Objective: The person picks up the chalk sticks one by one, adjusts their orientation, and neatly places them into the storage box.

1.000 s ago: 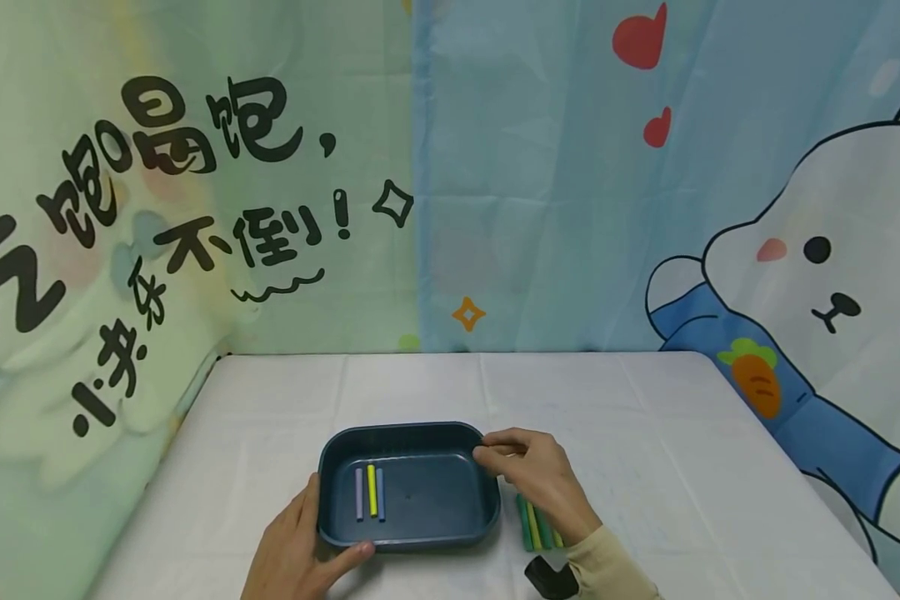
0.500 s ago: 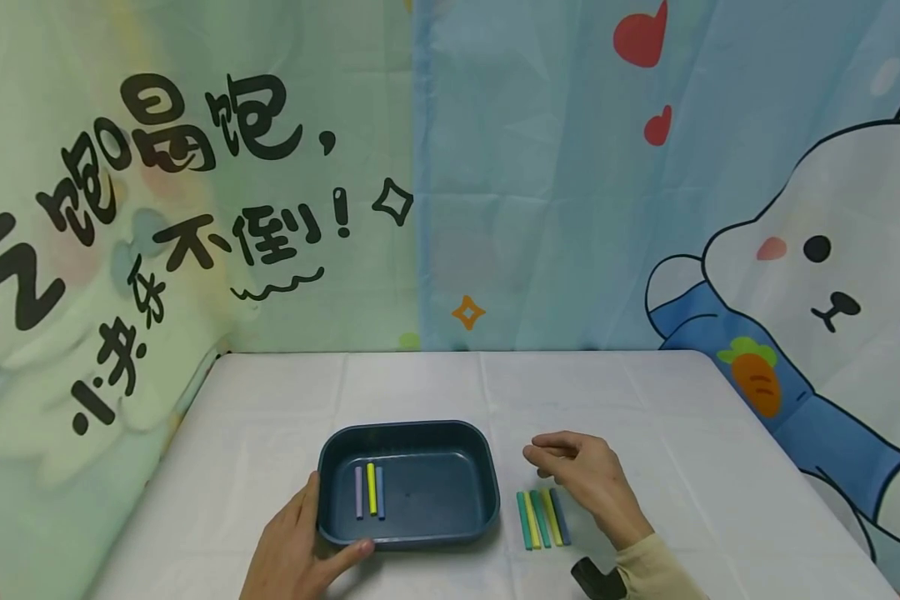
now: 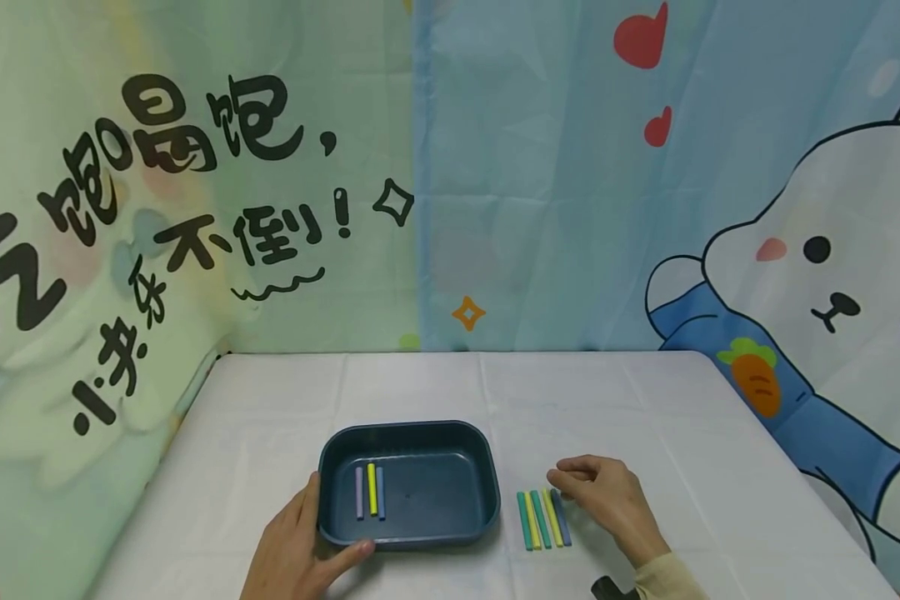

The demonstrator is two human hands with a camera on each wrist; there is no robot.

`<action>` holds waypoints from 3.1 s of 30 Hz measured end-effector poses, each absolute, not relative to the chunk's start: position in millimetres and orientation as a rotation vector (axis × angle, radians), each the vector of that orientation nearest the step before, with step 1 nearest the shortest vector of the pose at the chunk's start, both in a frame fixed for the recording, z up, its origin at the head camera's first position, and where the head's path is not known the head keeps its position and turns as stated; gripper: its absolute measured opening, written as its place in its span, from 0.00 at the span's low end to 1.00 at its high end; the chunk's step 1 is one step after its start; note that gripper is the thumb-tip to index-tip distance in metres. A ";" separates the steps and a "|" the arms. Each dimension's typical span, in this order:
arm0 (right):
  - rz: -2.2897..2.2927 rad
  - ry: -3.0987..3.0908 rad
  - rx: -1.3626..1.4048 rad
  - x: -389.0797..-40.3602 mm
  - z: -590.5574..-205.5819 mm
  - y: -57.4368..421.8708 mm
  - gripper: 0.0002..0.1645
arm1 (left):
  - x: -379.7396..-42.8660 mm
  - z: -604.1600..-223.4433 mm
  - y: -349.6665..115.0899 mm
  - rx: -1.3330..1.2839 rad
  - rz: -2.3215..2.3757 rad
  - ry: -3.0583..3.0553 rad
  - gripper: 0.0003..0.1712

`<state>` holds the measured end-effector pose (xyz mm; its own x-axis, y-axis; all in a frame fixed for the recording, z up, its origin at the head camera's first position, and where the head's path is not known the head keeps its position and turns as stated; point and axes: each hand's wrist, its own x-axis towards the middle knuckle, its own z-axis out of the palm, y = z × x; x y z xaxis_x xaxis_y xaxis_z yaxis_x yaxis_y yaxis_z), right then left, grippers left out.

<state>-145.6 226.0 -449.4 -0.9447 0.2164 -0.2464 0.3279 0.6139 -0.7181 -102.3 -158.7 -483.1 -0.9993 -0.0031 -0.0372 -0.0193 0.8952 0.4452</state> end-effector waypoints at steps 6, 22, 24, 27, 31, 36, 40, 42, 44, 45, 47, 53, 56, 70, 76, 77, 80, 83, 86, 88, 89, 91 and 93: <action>-1.119 2.732 0.438 -143.9 -460.2 230.6 0.25 | -102.4 -484.5 -158.4 -0.023 0.706 3.029 0.78; -1.028 2.759 0.329 -146.0 -471.6 229.7 0.14 | -102.5 -484.3 -159.1 -0.003 0.710 3.053 0.77; -1.015 2.765 0.316 -146.5 -471.6 229.4 0.13 | -102.6 -484.3 -159.0 0.007 0.713 3.059 0.76; -0.990 2.774 0.303 -146.7 -471.1 229.6 0.11 | -102.7 -484.3 -159.0 0.015 0.716 3.064 0.76; -0.967 2.787 0.287 -146.6 -470.6 229.7 0.10 | -102.6 -484.7 -159.2 0.014 0.712 3.064 0.76; -0.950 2.796 0.276 -146.9 -469.8 228.1 0.10 | -102.8 -485.2 -159.5 0.015 0.712 3.074 0.76; -0.949 2.801 0.294 -147.8 -470.2 227.7 0.10 | -102.8 -485.2 -159.8 0.022 0.722 3.075 0.75; -0.954 2.797 0.302 -148.5 -470.8 228.0 0.11 | -102.8 -485.2 -159.9 0.025 0.724 3.071 0.75; -0.964 2.789 0.313 -149.0 -471.7 228.8 0.11 | -103.0 -485.3 -160.2 0.031 0.728 3.071 0.75; -0.969 2.786 0.316 -149.3 -472.2 229.3 0.11 | -103.1 -485.3 -160.2 0.034 0.731 3.073 0.74; -0.983 2.780 0.322 -150.2 -473.0 230.8 0.12 | -103.7 -485.5 -160.2 0.039 0.736 3.077 0.74; -1.057 2.730 0.366 -151.8 -474.2 236.4 0.15 | -103.9 -485.4 -159.9 0.035 0.729 3.073 0.75; -1.101 2.713 0.386 -153.0 -473.1 238.3 0.16 | -103.3 -484.5 -160.0 0.028 0.722 3.065 0.75; -1.394 2.578 0.427 -159.5 -457.8 220.4 0.21 | -102.3 -484.9 -159.6 0.028 0.726 3.060 0.76; -1.520 2.512 0.421 -164.6 -453.8 208.0 0.21 | -102.4 -483.8 -160.2 0.029 0.698 3.067 0.75; -1.531 2.510 0.417 -165.6 -452.5 205.7 0.21 | -102.6 -483.5 -160.1 0.025 0.692 3.064 0.76; -1.567 2.505 0.408 -169.3 -448.6 198.5 0.20 | -103.4 -482.5 -160.2 0.016 0.687 3.054 0.76; -1.612 2.499 0.374 -172.4 -446.5 192.5 0.20 | -104.3 -481.8 -160.6 0.014 0.682 3.050 0.76; -1.653 2.486 0.336 -174.2 -445.3 187.1 0.19 | -105.0 -481.8 -161.0 0.021 0.675 3.053 0.75; -1.666 2.481 0.315 -175.2 -445.1 184.2 0.18 | -105.4 -482.1 -161.2 0.026 0.673 3.053 0.75; -1.668 2.480 0.314 -175.6 -444.7 182.6 0.18 | -105.6 -482.3 -161.3 0.028 0.674 3.053 0.75; -1.670 2.480 0.313 -176.4 -443.7 179.2 0.18 | -105.9 -482.6 -161.7 0.031 0.678 3.052 0.75; -1.672 2.481 0.313 -177.3 -442.7 175.8 0.18 | -106.1 -482.6 -162.1 0.027 0.680 3.046 0.75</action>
